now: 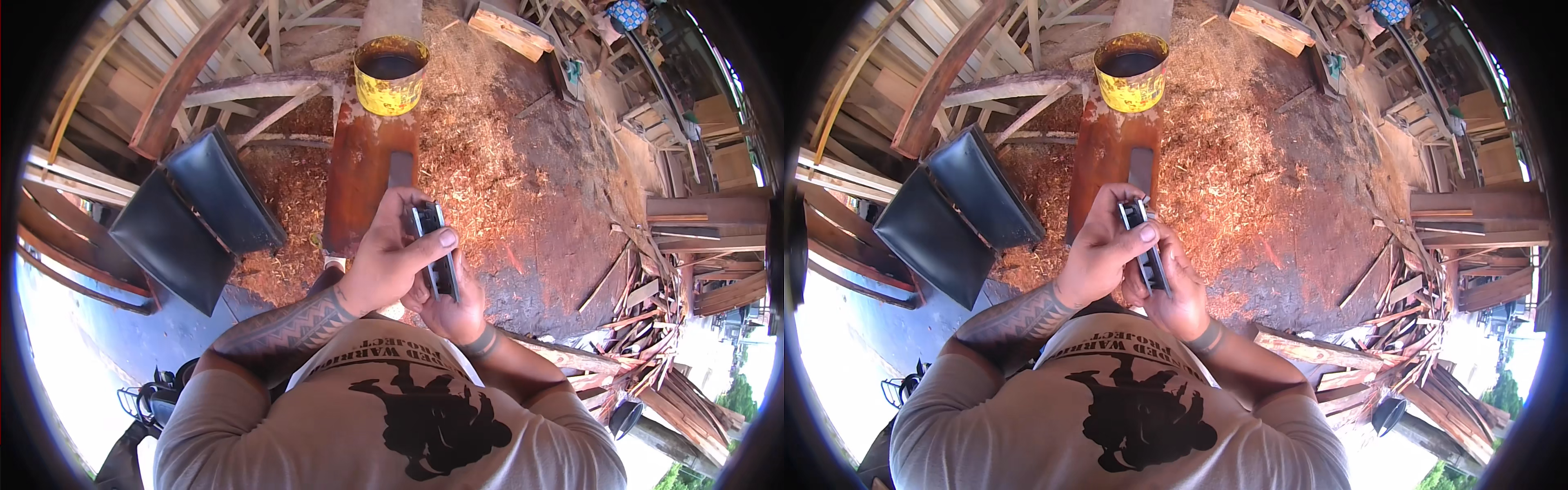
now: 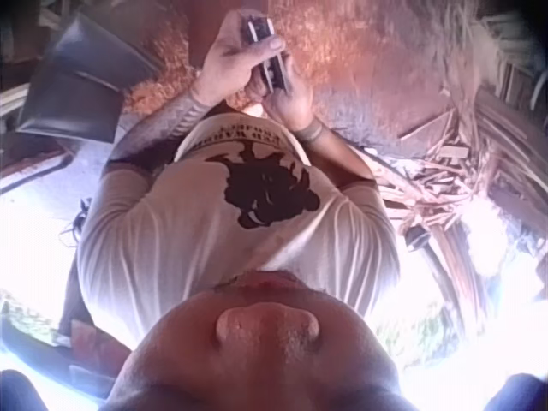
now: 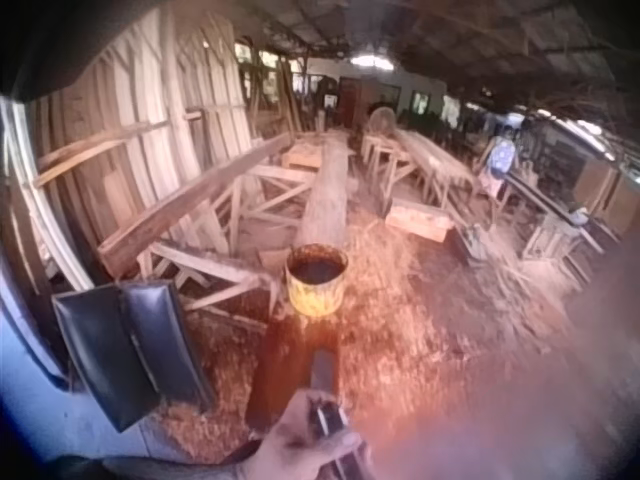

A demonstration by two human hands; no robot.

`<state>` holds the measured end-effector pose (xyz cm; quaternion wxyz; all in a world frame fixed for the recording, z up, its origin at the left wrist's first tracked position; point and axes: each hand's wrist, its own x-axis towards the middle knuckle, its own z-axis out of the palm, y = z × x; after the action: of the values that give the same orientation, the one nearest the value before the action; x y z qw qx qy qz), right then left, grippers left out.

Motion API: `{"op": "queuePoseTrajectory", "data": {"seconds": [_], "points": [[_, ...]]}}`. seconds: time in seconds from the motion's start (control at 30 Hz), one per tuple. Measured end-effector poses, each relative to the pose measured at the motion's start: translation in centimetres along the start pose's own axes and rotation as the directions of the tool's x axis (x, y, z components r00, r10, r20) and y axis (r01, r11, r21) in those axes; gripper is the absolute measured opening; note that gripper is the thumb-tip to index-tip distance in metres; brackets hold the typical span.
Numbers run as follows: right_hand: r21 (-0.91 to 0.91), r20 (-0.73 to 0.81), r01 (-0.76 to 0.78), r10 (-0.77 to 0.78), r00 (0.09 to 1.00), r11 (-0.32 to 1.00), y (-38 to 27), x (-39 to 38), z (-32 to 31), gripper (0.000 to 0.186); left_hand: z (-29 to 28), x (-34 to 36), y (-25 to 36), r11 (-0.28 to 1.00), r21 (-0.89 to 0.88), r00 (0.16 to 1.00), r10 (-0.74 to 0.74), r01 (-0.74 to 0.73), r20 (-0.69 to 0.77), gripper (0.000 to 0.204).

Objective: The person holds a metal component, possibly a plane iron or chisel guide, and sharpens a metal blade on a whetstone located on a wooden bench, periodically checking the blade's edge.

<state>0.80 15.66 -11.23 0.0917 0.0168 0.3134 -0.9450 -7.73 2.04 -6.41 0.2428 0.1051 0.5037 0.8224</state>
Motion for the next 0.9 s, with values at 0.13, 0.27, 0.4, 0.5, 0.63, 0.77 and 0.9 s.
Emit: {"op": "queuePoseTrajectory", "data": {"seconds": [0.13, 0.27, 0.4, 0.5, 0.63, 0.77, 0.9], "points": [[-0.004, 0.033, 0.000, 0.000, 0.999, 1.000, 0.0, 0.5, 0.4, 0.064, -0.8, 0.3, -0.4, 0.998, -0.025, 0.998, 0.055, -0.055, 0.004, 0.047], [0.002, 0.034, -0.009, 0.009, 0.999, 1.000, 0.3, 1.4, 0.6, 0.063, -1.7, 0.6, -0.2, 0.997, 0.035, 0.997, 0.073, -0.072, -0.029, 0.042], [0.002, 0.062, -0.007, 0.007, 0.998, 1.000, 0.6, 2.5, 0.8, 0.062, -3.3, 0.8, -0.2, 0.997, 0.066, 0.999, 0.042, -0.040, -0.015, 0.042], [0.027, 0.076, -0.012, 0.009, 0.997, 1.000, 0.7, 3.1, 0.8, 0.063, -3.9, 1.3, -0.3, 0.995, 0.077, 0.998, 0.061, -0.060, -0.002, 0.042], [-0.005, 0.014, 0.018, -0.018, 1.000, 1.000, 0.0, 3.6, 1.8, 0.062, -4.0, 2.2, 0.0, 0.998, 0.037, 0.999, 0.043, -0.043, 0.007, 0.044], [-0.158, -0.007, -0.025, 0.025, 1.000, 0.987, 0.7, 4.3, 0.8, 0.058, -5.0, 2.1, 0.6, 0.984, -0.176, 1.000, -0.015, 0.014, -0.008, 0.031], [-0.082, -0.039, -0.021, 0.018, 0.999, 0.996, 0.7, 4.0, 1.0, 0.060, -5.2, 2.7, -0.2, 0.999, -0.043, 1.000, 0.019, -0.019, 0.001, 0.028]]}}
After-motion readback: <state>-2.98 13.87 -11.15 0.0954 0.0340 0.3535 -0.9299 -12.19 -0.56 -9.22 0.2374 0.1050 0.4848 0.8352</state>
